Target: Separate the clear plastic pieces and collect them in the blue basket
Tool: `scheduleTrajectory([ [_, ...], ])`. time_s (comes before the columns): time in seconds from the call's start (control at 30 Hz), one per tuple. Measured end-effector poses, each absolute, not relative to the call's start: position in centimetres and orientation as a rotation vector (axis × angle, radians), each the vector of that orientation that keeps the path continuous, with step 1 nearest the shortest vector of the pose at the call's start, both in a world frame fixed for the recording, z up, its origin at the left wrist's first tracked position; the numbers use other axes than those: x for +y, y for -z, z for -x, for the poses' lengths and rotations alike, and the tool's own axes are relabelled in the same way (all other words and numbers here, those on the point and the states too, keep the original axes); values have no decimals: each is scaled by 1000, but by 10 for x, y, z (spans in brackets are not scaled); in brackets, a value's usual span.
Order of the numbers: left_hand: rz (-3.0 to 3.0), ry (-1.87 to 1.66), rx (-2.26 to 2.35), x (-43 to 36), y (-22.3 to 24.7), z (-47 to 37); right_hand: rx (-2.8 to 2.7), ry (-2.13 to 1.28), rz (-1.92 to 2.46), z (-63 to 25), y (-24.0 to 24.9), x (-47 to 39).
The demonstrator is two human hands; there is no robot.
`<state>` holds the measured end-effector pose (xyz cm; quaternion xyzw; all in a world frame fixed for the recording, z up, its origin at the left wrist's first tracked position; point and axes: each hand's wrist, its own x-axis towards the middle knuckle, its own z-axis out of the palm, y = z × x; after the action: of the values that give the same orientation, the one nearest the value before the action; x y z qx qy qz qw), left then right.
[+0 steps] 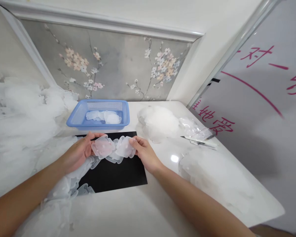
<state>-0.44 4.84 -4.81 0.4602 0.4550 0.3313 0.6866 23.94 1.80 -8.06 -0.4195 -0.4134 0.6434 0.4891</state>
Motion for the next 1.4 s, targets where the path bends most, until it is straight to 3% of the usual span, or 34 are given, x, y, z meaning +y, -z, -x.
scheduleTrajectory([
  [0.27,-1200,-679,833,37,48,5,-1239,-1502,1024,-208,64,19],
  [0.37,-1204,-709,760,35,51,4,-1248,-1336,1035,-204,61,25],
  [0.5,-1343,-950,971,38,52,1,-1203,-1130,1160,-222,59,31],
  [0.6,-1578,-1058,1223,40,52,1,-1538,-998,1344,-232,58,26],
  [0.83,-2010,-746,1357,38,61,0,-2030,-678,1516,-219,74,15],
  [1.0,-2165,-599,1349,40,61,-1,-1850,-833,1426,-223,74,19],
  [1.2,-2010,-820,1421,43,53,-2,-1499,-1262,1311,-230,70,24],
  [1.4,-1498,-1012,1342,47,48,2,-1119,-1533,1223,-237,65,29],
])
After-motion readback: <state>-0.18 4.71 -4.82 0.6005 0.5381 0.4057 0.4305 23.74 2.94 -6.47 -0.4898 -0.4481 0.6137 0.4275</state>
